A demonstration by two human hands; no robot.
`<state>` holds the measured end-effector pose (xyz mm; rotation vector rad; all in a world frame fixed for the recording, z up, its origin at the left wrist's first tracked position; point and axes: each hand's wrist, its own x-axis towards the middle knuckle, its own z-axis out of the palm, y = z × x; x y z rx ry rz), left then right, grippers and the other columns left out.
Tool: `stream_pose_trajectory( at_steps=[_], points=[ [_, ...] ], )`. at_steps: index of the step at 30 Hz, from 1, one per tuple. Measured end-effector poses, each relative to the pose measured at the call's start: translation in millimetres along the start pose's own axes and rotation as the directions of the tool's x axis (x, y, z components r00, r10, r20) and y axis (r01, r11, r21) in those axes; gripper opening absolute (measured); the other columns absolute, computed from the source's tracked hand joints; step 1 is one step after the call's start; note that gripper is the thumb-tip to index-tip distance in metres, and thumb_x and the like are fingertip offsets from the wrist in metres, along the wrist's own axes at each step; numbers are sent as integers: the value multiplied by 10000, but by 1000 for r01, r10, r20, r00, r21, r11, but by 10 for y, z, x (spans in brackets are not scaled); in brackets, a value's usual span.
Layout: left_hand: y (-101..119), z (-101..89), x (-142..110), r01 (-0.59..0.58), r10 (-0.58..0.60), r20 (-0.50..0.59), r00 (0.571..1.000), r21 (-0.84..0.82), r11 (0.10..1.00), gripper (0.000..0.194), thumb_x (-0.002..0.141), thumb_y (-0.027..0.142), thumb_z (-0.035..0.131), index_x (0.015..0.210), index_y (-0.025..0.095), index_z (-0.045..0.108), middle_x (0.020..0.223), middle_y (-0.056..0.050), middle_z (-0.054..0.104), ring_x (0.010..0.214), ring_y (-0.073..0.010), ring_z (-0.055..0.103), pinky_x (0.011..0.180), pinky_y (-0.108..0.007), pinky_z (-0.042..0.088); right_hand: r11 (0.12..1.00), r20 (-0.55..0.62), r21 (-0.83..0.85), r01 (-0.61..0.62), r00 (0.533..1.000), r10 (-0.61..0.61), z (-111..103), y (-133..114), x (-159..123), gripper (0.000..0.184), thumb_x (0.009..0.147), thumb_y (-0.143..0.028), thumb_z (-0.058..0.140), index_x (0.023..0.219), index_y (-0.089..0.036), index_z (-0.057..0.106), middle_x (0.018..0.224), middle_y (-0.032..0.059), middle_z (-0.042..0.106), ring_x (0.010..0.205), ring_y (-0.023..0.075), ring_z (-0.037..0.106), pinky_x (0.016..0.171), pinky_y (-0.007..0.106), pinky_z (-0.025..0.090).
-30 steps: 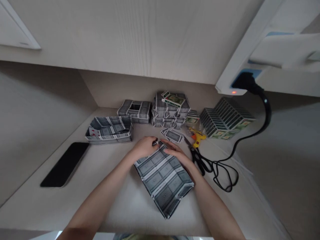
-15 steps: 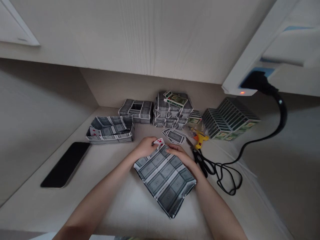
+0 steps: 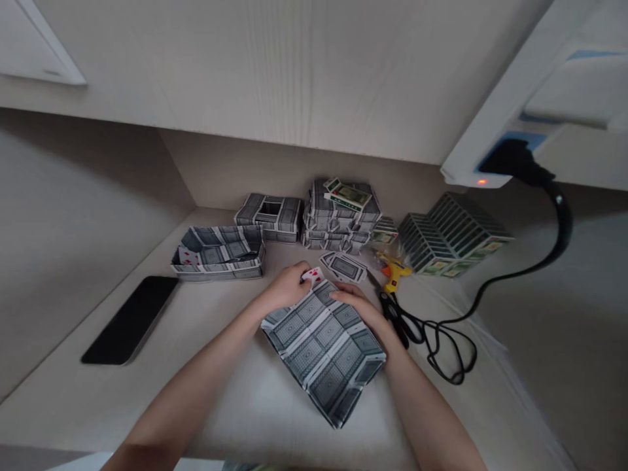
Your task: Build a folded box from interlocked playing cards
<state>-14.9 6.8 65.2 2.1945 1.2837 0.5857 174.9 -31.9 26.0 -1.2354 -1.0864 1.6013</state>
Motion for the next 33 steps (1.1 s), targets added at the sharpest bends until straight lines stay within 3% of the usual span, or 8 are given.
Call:
stream_pose_trajectory(
  at_steps=[6, 9, 12, 17, 23, 33],
  points=[
    [10, -15, 19, 32, -38, -20, 999, -246, 969, 277, 699, 117, 458, 952, 145, 566, 922, -36, 633, 831, -156, 577, 745, -247, 435, 993, 134, 85, 87, 986, -98, -1, -84, -21, 488, 600, -303, 663, 1082, -259, 598, 1021, -5, 650, 920, 215, 594, 860, 345, 408],
    [36, -53, 10, -10, 9, -6, 1000, -355, 935, 320, 734, 145, 459, 1035, 160, 566, 1057, -35, 617, 956, -157, 558, 854, -256, 410, 991, 133, 115, 65, 988, -80, -29, -89, -23, 470, 614, -303, 652, 1080, -270, 600, 1026, -14, 650, 927, 215, 598, 874, 352, 400],
    [36, -80, 7, -21, 29, 15, 999, -390, 920, 273, 773, 214, 450, 1003, 162, 587, 1049, -28, 627, 970, -161, 556, 874, -263, 403, 992, 95, 127, 24, 995, -36, -79, -37, 12, 429, 606, -330, 663, 1027, -255, 634, 967, -3, 673, 916, 228, 607, 871, 365, 407],
    [-1, -86, 15, -11, 16, 11, 1000, -368, 930, 240, 785, 271, 446, 928, 153, 598, 972, -21, 645, 892, -156, 571, 811, -245, 423, 990, 60, 141, 12, 998, -20, -125, 26, 79, 419, 585, -355, 686, 985, -233, 657, 916, 20, 688, 916, 238, 610, 894, 392, 398],
    [18, -81, -3, -57, 62, 8, 998, -302, 952, 265, 824, 326, 393, 826, 157, 597, 841, -20, 645, 793, -151, 563, 719, -226, 420, 990, 96, 138, 18, 995, -31, -110, 22, 77, 382, 617, -316, 673, 994, -252, 654, 970, 10, 676, 955, 225, 594, 927, 384, 369],
    [47, -60, -3, 49, -51, -101, 994, -31, 998, 153, 798, 170, 408, 765, 171, 558, 656, -4, 573, 621, -137, 518, 552, -217, 348, 992, 87, 120, 25, 996, -36, -108, 7, 81, 416, 617, -334, 663, 1016, -219, 648, 983, 38, 670, 996, 255, 570, 936, 403, 352]
  ],
)
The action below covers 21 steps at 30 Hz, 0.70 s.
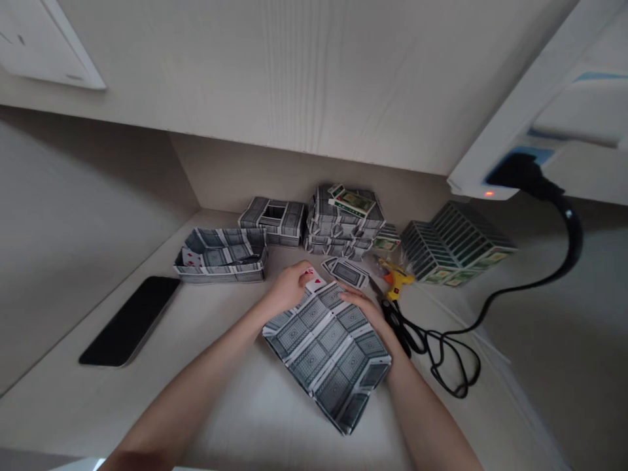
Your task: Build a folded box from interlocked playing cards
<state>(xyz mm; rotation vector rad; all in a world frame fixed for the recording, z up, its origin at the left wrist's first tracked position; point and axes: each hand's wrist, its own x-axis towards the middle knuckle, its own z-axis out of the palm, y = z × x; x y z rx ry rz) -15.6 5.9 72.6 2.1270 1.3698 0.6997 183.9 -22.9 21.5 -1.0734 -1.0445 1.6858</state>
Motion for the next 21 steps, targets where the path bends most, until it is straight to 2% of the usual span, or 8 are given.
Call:
stream_pose_trajectory(
  at_steps=[7, 14, 21],
  points=[
    [39, -13, -11, -26, 25, 13, 1000, 61, 998, 193, 797, 139, 374, 796, 175, 564, 693, -17, 600, 650, -148, 546, 560, -219, 348, 1000, -17, -3, 4, 1000, -4, 4, -8, 1, 365, 620, -305, 665, 975, -221, 666, 972, 34, 674, 997, 249, 571, 960, 406, 331],
    [66, -2, -56, -108, 104, 43, 994, 107, 988, 173, 756, 111, 395, 744, 183, 551, 694, -19, 615, 653, -144, 565, 564, -216, 344, 1000, -38, -21, -14, 999, 13, 36, -10, -13, 328, 606, -337, 682, 926, -261, 680, 920, 7, 689, 974, 241, 582, 949, 405, 351],
    [153, 15, -106, -159, 133, 144, 981, 188, 969, 137, 727, 75, 437, 757, 166, 535, 761, -47, 624, 720, -157, 585, 620, -220, 384, 999, 14, -47, -20, 1000, 20, 30, 10, 3, 357, 599, -339, 694, 943, -244, 676, 901, 12, 694, 946, 236, 593, 918, 390, 371]
  ],
)
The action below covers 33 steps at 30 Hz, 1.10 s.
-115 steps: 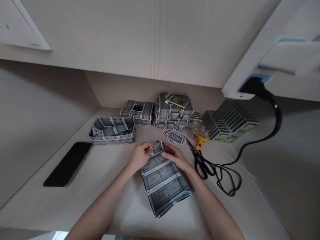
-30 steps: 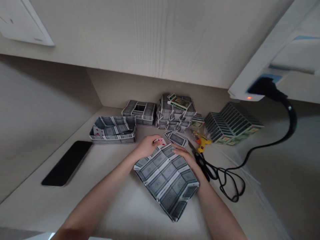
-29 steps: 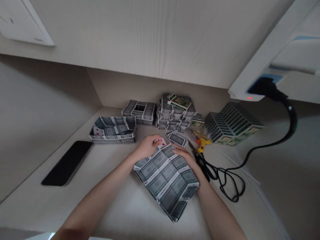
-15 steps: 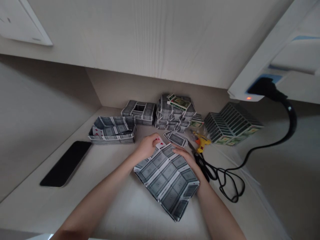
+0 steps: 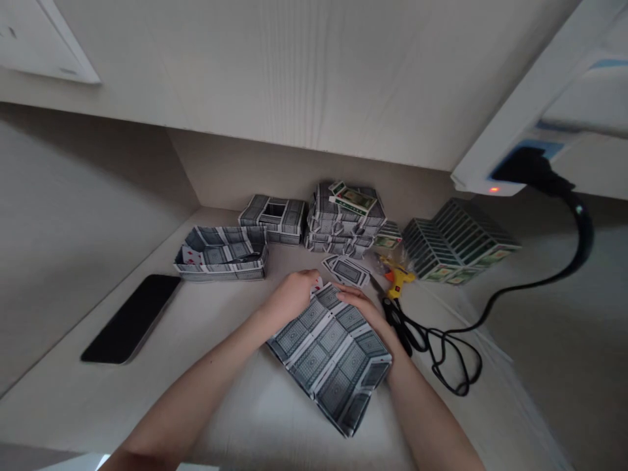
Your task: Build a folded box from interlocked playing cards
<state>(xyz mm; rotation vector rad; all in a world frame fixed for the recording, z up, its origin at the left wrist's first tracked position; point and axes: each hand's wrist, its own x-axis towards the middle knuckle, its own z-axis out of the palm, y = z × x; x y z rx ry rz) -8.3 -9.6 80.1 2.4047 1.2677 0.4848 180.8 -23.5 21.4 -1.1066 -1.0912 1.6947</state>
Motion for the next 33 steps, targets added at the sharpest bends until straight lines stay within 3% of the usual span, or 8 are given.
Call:
stream_pose_trajectory(
  at_steps=[7, 12, 15, 19, 25, 33],
  points=[
    [64, 28, -40, 48, -64, 102, 993, 148, 988, 179, 813, 105, 385, 875, 157, 544, 871, -89, 641, 826, -171, 606, 719, -242, 417, 999, 15, 5, 34, 999, -34, 35, 12, -6, 362, 596, -378, 700, 929, -236, 677, 921, 15, 686, 888, 228, 612, 862, 360, 403],
    [7, 59, -10, 127, -132, 35, 991, 109, 986, 192, 862, 208, 365, 979, 142, 503, 802, -87, 653, 756, -181, 622, 602, -236, 423, 999, 14, -22, 37, 999, -36, 56, 11, -9, 385, 649, -442, 649, 959, -214, 663, 865, 28, 690, 816, 213, 620, 786, 333, 434],
    [-23, 51, 11, 60, -60, -5, 998, 91, 994, 200, 864, 215, 364, 852, 155, 555, 813, -70, 644, 780, -164, 611, 658, -233, 422, 997, 12, -44, 60, 998, -59, 62, 2, -7, 399, 680, -484, 605, 959, -205, 664, 842, 31, 689, 808, 209, 615, 763, 327, 438],
    [-5, 18, -6, -24, 19, 23, 1000, 209, 978, 173, 810, 148, 420, 804, 159, 593, 856, -68, 632, 770, -174, 599, 674, -257, 423, 992, -22, -102, 78, 997, -81, 59, 5, 7, 368, 649, -468, 638, 907, -209, 682, 856, 30, 687, 847, 214, 602, 789, 331, 429],
    [19, 20, -28, -37, 10, 80, 997, 349, 936, 192, 781, 127, 448, 851, 166, 622, 845, -70, 645, 737, -201, 609, 631, -288, 429, 992, -38, -113, 51, 998, -56, 60, 34, 23, 344, 618, -448, 665, 868, -214, 693, 866, 27, 690, 854, 217, 605, 821, 344, 414],
    [2, 5, -5, -64, 8, 146, 989, 383, 922, 204, 785, 146, 448, 831, 162, 647, 801, -93, 667, 714, -219, 624, 605, -298, 431, 992, 5, -122, 30, 1000, -29, 107, -13, -6, 378, 609, -435, 674, 918, -218, 687, 884, 30, 694, 913, 238, 597, 852, 374, 410]
  ],
)
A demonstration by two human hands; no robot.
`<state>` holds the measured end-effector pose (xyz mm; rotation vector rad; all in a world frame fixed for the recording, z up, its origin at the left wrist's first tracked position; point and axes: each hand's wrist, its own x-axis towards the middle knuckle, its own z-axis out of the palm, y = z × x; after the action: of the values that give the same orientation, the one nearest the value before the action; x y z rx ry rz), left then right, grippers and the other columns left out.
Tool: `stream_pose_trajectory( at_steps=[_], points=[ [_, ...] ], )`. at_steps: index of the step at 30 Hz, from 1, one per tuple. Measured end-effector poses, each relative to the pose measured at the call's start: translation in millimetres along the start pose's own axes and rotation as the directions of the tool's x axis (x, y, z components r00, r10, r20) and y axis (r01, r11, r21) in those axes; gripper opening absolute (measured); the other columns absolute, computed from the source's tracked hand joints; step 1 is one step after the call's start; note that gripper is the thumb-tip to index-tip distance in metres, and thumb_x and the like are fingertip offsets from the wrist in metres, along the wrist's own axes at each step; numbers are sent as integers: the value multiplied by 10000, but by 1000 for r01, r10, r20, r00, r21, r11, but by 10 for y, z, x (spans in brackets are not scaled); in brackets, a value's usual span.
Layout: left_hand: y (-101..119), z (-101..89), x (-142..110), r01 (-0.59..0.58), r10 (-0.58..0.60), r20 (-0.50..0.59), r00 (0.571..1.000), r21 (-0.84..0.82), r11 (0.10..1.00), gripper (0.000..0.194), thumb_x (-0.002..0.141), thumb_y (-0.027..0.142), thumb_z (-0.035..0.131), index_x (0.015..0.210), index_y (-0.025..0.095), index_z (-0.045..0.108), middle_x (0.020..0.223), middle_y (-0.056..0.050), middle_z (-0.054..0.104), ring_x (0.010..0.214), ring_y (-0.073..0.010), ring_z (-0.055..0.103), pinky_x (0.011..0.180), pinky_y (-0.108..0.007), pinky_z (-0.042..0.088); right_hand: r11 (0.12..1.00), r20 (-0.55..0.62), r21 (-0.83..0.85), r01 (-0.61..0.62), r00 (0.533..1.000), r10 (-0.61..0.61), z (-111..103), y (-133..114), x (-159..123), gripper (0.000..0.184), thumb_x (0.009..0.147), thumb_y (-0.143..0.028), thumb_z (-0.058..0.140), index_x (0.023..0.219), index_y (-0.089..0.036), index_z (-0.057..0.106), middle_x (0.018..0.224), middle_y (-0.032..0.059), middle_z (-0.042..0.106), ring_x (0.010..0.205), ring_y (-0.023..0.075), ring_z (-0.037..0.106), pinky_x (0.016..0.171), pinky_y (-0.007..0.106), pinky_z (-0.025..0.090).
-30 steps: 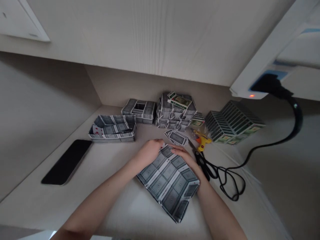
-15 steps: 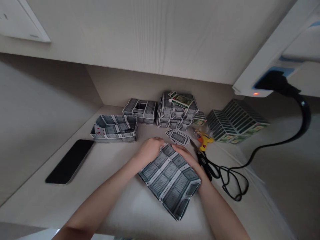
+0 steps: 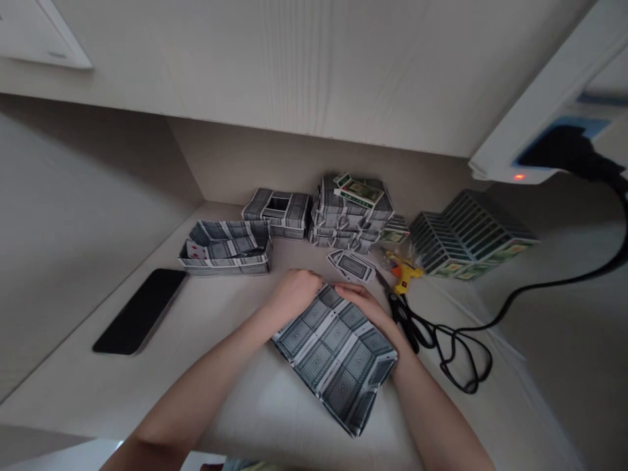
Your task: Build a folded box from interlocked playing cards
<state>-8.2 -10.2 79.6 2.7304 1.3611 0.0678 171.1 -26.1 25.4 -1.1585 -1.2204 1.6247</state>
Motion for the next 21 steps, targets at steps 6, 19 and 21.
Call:
stream_pose_trajectory(
  at_steps=[6, 19, 21],
  points=[
    [-1, -46, -6, 57, -56, 46, 997, -7, 998, 219, 803, 208, 442, 789, 171, 657, 761, -100, 669, 725, -217, 626, 621, -292, 434, 999, 44, -43, -11, 999, 13, 18, -41, -9, 401, 604, -444, 674, 933, -214, 685, 909, 34, 692, 955, 249, 585, 887, 386, 392],
    [49, 87, -40, 80, -99, -53, 994, -289, 954, 226, 830, 138, 376, 1041, 155, 454, 819, -65, 640, 747, -166, 613, 613, -233, 421, 999, 18, 43, -5, 1000, 4, -6, -7, 6, 374, 642, -431, 649, 954, -227, 677, 912, 20, 690, 910, 234, 599, 880, 375, 394],
    [24, 100, -38, 91, -130, -77, 989, -382, 920, 165, 843, 179, 378, 981, 165, 468, 784, -43, 641, 704, -153, 612, 583, -218, 412, 999, 22, 41, -8, 1000, 7, -15, -1, 12, 384, 640, -437, 650, 957, -223, 676, 919, 24, 689, 921, 233, 595, 883, 373, 394]
  ],
)
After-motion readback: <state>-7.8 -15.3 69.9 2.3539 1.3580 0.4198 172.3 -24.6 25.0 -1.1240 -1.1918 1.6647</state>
